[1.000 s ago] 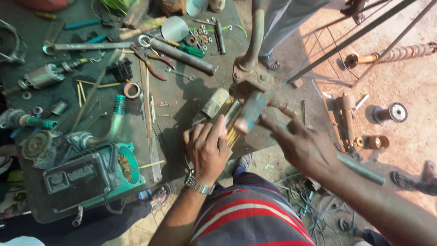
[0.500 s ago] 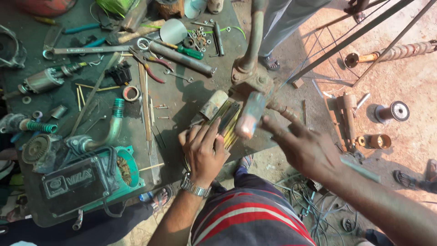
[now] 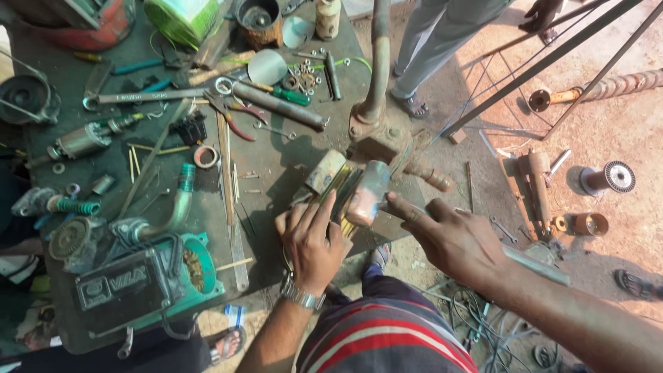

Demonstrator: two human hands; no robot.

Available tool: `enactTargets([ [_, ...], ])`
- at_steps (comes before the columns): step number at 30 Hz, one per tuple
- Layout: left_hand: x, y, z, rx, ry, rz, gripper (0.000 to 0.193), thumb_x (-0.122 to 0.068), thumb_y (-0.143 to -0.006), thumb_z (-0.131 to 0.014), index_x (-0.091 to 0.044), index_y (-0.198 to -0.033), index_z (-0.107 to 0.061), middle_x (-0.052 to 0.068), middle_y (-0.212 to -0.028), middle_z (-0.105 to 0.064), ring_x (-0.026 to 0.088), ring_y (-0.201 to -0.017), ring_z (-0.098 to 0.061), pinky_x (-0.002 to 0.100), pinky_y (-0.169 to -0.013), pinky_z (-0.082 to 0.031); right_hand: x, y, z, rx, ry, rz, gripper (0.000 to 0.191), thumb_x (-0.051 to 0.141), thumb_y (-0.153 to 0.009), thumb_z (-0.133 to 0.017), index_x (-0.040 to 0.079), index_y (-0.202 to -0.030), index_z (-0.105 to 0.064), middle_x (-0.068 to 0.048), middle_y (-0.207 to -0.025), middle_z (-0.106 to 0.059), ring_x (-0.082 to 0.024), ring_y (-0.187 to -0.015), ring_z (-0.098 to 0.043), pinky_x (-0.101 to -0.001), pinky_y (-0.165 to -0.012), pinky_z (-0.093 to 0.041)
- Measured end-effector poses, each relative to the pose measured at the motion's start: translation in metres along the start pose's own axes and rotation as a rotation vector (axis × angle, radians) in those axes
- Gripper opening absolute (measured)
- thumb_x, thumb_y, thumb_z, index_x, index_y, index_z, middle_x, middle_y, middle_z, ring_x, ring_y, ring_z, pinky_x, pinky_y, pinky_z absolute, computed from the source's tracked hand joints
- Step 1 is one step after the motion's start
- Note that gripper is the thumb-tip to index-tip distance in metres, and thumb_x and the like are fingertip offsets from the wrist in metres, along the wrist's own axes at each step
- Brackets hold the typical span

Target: The person secures a yellow motor component in a bench vise and uses a hammer to tap it repeatedly. They then remove the component, place it on the table, and use a screwdriver to adjust a gear attached to the motor shaft.

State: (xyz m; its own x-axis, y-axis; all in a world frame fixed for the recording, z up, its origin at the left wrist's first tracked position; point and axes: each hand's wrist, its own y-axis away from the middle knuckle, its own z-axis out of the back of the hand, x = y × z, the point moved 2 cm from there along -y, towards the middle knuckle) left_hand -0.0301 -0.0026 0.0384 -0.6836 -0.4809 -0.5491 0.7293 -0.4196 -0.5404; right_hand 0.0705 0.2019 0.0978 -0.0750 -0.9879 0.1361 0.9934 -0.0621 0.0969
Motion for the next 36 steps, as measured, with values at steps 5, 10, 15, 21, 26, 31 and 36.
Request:
enactTargets([
  [5, 0.005, 0.011, -0.001, 0.004, 0.005, -0.021, 0.045, -0.026, -0.075, -0.076, -0.007, -0.116, -0.07, 0.007, -0.103, -0.07, 0.027, -0.101, -0.061, 0.047, -0.092, -0.038, 0.036, 0.016, -0.004, -0.018, 0.031, 0.287, 0.08, 0.019, -0.087, -0.063, 0.045, -0.155, -0.033, -0.01, -0.084, -0.06, -0.023, -0.047, -0.06, -0.0395, -0.039, -0.05],
  [10, 0.008, 0.015, -0.007, -0.05, -0.001, -0.009, 0.025, -0.019, -0.087, -0.065, -0.004, -0.107, -0.068, 0.009, -0.102, -0.071, 0.026, -0.1, -0.064, 0.046, -0.093, -0.038, 0.032, -0.012, 0.007, -0.016, 0.113, 0.299, 0.08, 0.015, -0.089, -0.063, 0.046, -0.156, -0.032, -0.01, -0.087, -0.06, -0.019, -0.044, -0.057, -0.0353, -0.033, -0.047],
  [15, 0.006, 0.016, -0.01, -0.05, -0.004, 0.072, 0.009, -0.02, -0.098, -0.066, -0.012, -0.1, -0.07, 0.003, -0.092, -0.072, 0.024, -0.091, -0.064, 0.047, -0.092, -0.039, 0.022, -0.035, 0.011, -0.112, 0.102, 0.129, 0.072, 0.03, -0.093, -0.066, 0.043, -0.156, -0.031, -0.011, -0.081, -0.054, -0.023, -0.046, -0.056, -0.0406, -0.042, -0.05],
  [21, 0.007, 0.023, -0.008, -0.099, -0.046, 0.02, 0.03, -0.021, -0.09, -0.066, -0.006, -0.116, -0.071, 0.011, -0.088, -0.067, 0.03, -0.088, -0.06, 0.045, -0.093, -0.039, 0.051, 0.003, -0.002, -0.094, 0.009, 0.438, 0.086, 0.015, -0.084, -0.067, 0.045, -0.156, -0.033, -0.011, -0.086, -0.056, -0.025, -0.052, -0.061, -0.0417, -0.045, -0.053],
  [26, 0.002, 0.02, -0.012, -0.097, 0.039, 0.059, 0.016, -0.015, -0.099, -0.065, -0.011, -0.113, -0.071, 0.006, -0.098, -0.076, 0.025, -0.095, -0.066, 0.046, -0.094, -0.039, 0.019, -0.032, 0.012, -0.107, -0.051, 0.11, 0.08, 0.013, -0.086, -0.065, 0.043, -0.153, -0.034, -0.02, -0.102, -0.06, -0.031, -0.051, -0.062, -0.0421, -0.038, -0.05],
  [31, 0.006, 0.03, -0.015, -0.234, -0.061, -0.036, 0.016, -0.012, -0.093, -0.067, -0.009, -0.109, -0.067, 0.014, -0.104, -0.073, 0.032, -0.103, -0.065, 0.051, -0.101, -0.039, 0.037, -0.015, 0.0, -0.035, -0.065, 0.204, 0.086, 0.009, -0.083, -0.062, 0.043, -0.157, -0.035, -0.013, -0.09, -0.06, -0.029, -0.052, -0.061, -0.0421, -0.043, -0.05],
  [36, 0.027, 0.05, -0.042, 0.096, 0.677, 0.538, 0.045, -0.015, -0.086, -0.07, -0.01, -0.13, -0.063, 0.007, -0.122, -0.071, 0.022, -0.086, -0.061, 0.046, -0.079, -0.049, 0.044, 0.001, -0.009, -0.196, 0.106, 0.588, 0.061, 0.026, -0.083, -0.066, 0.049, -0.136, -0.047, -0.013, -0.095, -0.057, -0.027, -0.059, -0.062, -0.0432, -0.051, -0.053],
])
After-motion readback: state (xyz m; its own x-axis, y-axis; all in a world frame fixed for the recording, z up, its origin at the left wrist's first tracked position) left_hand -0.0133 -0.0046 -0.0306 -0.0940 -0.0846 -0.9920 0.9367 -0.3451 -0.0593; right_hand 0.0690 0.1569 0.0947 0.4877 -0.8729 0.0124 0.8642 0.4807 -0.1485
